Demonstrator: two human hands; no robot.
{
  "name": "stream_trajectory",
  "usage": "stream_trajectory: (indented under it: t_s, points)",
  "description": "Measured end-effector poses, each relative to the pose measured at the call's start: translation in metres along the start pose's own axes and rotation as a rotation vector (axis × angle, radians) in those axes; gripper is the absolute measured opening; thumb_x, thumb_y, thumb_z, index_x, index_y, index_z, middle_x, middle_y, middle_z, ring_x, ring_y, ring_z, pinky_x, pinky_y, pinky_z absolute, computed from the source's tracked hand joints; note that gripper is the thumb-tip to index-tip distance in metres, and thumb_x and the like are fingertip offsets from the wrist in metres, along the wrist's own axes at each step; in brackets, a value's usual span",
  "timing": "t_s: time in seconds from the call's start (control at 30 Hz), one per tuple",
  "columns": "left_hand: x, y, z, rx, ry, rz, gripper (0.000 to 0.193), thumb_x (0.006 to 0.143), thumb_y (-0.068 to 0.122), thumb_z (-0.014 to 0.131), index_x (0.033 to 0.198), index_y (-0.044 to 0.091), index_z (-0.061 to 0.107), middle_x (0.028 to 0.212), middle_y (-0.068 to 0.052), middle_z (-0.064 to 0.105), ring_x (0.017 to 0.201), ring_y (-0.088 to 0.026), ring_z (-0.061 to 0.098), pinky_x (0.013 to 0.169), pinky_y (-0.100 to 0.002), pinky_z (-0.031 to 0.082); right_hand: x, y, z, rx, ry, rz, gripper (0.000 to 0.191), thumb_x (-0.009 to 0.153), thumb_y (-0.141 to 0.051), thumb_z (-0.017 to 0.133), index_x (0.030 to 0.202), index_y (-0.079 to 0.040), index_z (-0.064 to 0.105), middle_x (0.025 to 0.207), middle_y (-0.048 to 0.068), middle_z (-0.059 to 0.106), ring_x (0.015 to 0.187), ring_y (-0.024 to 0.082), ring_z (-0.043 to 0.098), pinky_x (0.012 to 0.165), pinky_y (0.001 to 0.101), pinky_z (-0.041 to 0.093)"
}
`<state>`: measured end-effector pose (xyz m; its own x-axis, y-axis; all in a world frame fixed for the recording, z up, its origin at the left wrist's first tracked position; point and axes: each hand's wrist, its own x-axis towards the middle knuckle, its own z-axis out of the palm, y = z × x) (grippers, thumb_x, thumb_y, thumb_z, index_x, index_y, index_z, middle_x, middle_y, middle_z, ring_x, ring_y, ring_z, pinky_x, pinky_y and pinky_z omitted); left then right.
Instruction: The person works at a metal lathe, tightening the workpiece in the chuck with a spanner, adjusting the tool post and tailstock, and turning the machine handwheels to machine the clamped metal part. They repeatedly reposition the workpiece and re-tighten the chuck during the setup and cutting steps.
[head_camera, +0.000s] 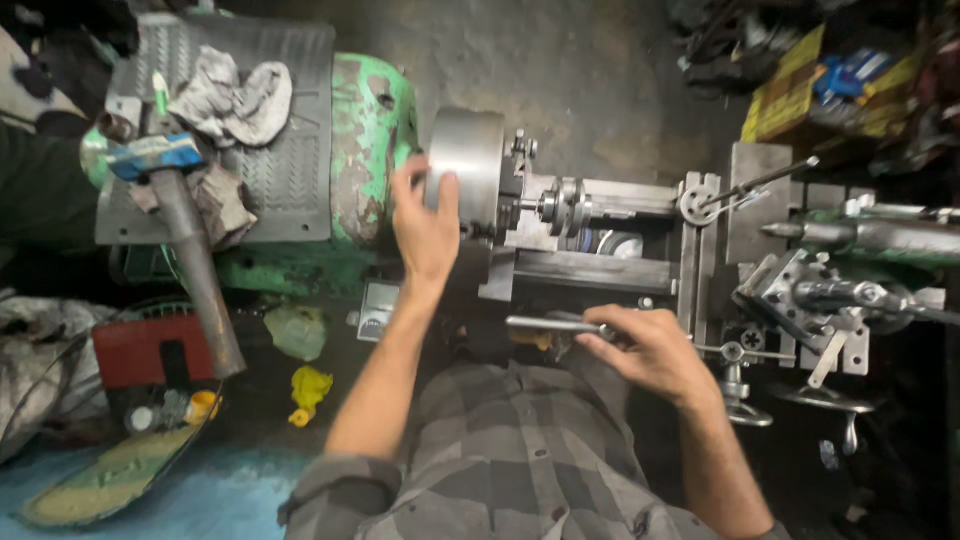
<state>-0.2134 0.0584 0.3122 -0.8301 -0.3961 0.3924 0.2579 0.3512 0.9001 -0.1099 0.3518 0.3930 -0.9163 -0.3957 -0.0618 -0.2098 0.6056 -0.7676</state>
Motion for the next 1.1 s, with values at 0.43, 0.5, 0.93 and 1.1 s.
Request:
stream_trajectory:
  t_s: [0.43,0.5,0.93,1.1]
  points:
    - [-0.119,-0.101,-0.02,-0.325,0.057,-0.046,0.033,0.106,0.028,0.053,0.123,0.002,0.04,0.096,-0.01,0.06,0.08,-0.014,0.053,0.074,-0.032,0.046,0.11,-0.083,-0.04,0.027,0.398,-0.189,0.02,0.104,-0.019,0.073,0.117,-0.006,0.066,0.066,0.002,0.053,0.06,0.007,0.044,0.051,0.028,0.036]
    - [-0.126,-0.1,-0.029,-0.246,-0.009,-0.191,0.035,0.104,0.03,0.051,0.123,0.001,0.048,0.088,-0.008,0.064,0.072,-0.013,0.054,0.069,-0.03,0.045,0.128,-0.102,-0.04,-0.019,0.366,-0.216,0.023,0.102,-0.022,0.073,0.117,-0.006,0.065,0.064,0.003,0.054,0.056,0.009,0.045,0.05,0.0286,0.038]
    - [-0.137,-0.157,-0.034,0.137,-0.289,-0.303,0.101,0.097,0.076,0.014,0.154,-0.004,0.036,0.146,-0.035,0.05,0.138,-0.049,0.046,0.113,-0.049,0.039,0.158,-0.146,-0.016,-0.18,0.238,-0.243,0.03,0.102,-0.035,0.071,0.112,-0.007,0.067,0.068,0.012,0.068,0.062,0.027,0.07,0.058,0.0381,0.05]
    - [-0.115,-0.056,-0.054,0.073,-0.149,-0.191,0.057,0.106,0.044,0.037,0.137,-0.001,0.05,0.128,-0.026,0.062,0.119,-0.042,0.061,0.102,-0.045,0.047,0.15,-0.15,-0.006,-0.232,0.168,-0.232,0.026,0.101,-0.029,0.068,0.11,-0.006,0.062,0.07,0.016,0.07,0.065,0.037,0.07,0.058,0.047,0.052]
